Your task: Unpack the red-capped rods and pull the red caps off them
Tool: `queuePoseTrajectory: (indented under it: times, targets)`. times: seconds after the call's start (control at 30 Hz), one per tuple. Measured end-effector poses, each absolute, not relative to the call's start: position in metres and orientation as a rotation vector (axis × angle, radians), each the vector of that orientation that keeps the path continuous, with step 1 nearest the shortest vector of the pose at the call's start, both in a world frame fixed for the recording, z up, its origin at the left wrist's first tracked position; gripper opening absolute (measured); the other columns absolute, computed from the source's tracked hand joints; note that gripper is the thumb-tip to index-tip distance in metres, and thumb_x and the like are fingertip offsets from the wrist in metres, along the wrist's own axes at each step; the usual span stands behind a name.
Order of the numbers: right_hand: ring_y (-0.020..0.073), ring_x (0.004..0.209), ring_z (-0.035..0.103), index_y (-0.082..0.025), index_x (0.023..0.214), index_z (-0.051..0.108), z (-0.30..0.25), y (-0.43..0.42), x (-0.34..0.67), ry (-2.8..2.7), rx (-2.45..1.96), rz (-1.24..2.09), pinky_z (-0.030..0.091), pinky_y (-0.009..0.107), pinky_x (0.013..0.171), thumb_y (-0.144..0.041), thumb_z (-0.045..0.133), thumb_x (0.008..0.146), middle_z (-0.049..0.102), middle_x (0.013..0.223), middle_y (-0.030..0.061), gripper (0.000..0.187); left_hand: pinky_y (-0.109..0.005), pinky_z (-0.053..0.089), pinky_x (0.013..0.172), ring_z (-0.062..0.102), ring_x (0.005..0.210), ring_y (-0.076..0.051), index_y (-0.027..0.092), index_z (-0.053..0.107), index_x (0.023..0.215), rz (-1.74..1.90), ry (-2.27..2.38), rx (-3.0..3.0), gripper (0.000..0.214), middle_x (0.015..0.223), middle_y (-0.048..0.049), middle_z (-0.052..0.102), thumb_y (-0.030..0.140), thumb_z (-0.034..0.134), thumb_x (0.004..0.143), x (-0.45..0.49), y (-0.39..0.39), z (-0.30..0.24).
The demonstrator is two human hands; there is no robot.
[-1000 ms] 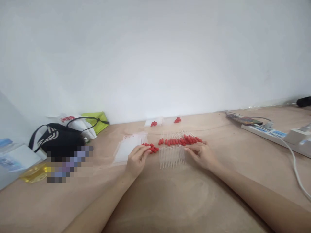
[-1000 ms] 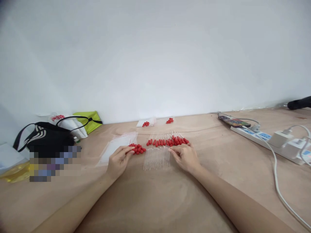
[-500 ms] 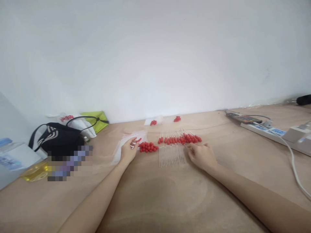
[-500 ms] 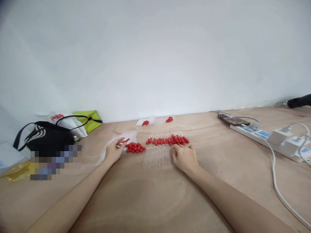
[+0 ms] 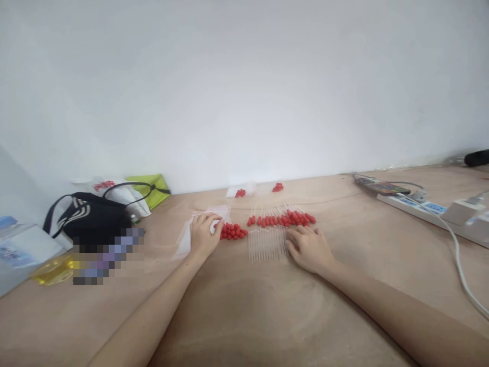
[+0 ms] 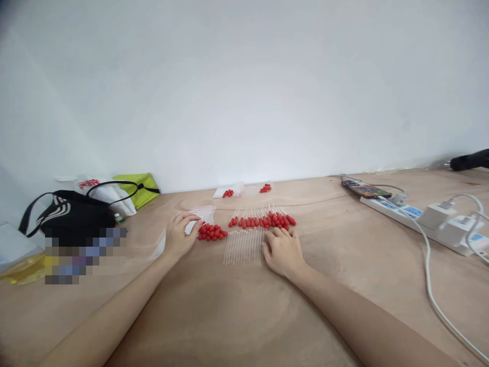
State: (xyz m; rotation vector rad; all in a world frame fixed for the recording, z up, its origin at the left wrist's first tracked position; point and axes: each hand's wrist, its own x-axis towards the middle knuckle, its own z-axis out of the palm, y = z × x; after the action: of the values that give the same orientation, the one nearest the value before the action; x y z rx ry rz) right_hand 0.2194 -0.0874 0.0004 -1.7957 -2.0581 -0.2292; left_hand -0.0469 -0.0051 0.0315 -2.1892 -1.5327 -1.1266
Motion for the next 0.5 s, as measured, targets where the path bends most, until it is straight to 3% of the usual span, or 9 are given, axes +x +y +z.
queuePoseTrajectory:
  times: [0.1,0.23,0.37,0.5]
  targets:
    - [0.0199,0.089,0.050,-0.021,0.093,0.058,0.000,-0.088,0.220,-2.087,-1.770,-0.225,0.025,0.033,0.072,-0.033,0.037,0.082,0.059,0.097,0.0055,0.027,-0.037,0.034,0.086,0.050,0.096,-0.022,0.022,0.064,0.071,-0.881,-1.477,-2.298,0.014,0.096,-0.0045,0.060,0.028,0.052,0.073,-0.023,-0.008,0.045]
    - [0.0194,0.090,0.047,-0.021,0.096,0.058,-0.001,-0.086,0.223,-2.109,-1.722,-0.208,0.025,0.033,0.073,-0.033,0.035,0.083,0.058,0.098,0.0052,0.029,-0.042,0.029,0.089,0.043,0.106,-0.025,0.023,0.065,0.070,-0.591,-1.778,-2.406,0.009,0.102,-0.0038,0.057,0.027,0.057,0.068,0.008,0.014,0.057]
    - [0.0178,0.090,0.047,-0.021,0.100,0.056,-0.002,-0.083,0.228,-2.060,-1.695,-0.211,0.026,0.033,0.075,-0.027,0.033,0.084,0.058,0.098,0.0046,0.029,-0.045,0.035,0.085,0.049,0.097,-0.029,0.019,0.064,0.060,-0.564,-1.970,-2.420,0.011,0.082,-0.0043,0.061,0.028,0.069,0.060,0.024,0.050,0.056]
    - [0.0182,0.090,0.047,-0.022,0.098,0.058,-0.002,-0.079,0.234,-1.957,-1.706,-0.212,0.026,0.032,0.072,-0.025,0.033,0.083,0.058,0.097,0.0050,0.029,-0.039,0.045,0.077,0.054,0.090,-0.020,0.014,0.055,0.100,-0.832,-1.954,-2.441,0.027,0.102,-0.0062,0.055,0.031,0.053,0.079,0.032,0.069,0.045]
